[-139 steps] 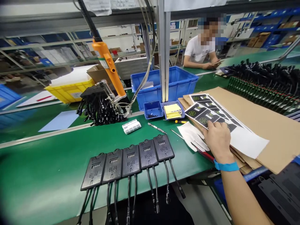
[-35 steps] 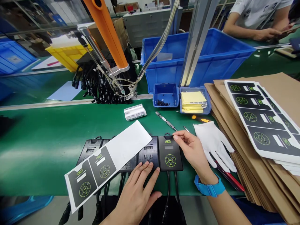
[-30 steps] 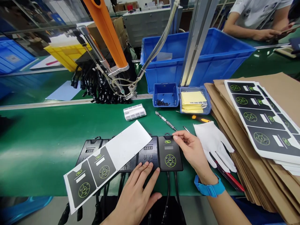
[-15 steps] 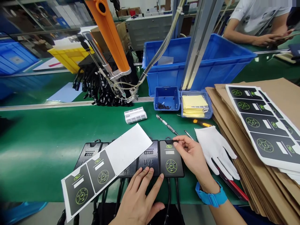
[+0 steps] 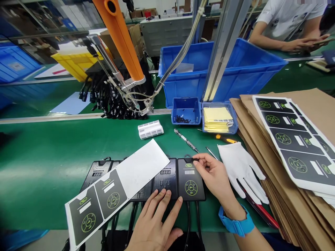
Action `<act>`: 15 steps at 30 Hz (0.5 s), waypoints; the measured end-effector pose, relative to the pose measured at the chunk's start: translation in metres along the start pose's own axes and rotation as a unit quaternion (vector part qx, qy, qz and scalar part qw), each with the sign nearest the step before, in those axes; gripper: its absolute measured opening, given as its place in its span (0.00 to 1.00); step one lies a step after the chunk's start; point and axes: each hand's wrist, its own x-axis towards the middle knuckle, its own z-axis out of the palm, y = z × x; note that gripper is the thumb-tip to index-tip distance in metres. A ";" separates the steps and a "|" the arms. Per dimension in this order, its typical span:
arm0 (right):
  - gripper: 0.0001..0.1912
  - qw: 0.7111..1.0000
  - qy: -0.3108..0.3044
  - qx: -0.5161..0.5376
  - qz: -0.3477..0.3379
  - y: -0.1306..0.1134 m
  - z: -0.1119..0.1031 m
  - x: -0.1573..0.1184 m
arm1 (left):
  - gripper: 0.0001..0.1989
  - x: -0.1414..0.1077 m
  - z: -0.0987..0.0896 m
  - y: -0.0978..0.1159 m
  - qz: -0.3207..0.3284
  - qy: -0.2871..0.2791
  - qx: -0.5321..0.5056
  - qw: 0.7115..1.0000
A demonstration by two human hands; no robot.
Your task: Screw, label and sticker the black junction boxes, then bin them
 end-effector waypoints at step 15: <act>0.11 0.994 0.015 -0.093 -0.057 0.010 0.002 -0.001 | 0.26 -0.001 -0.001 -0.001 0.000 -0.010 -0.013 1.000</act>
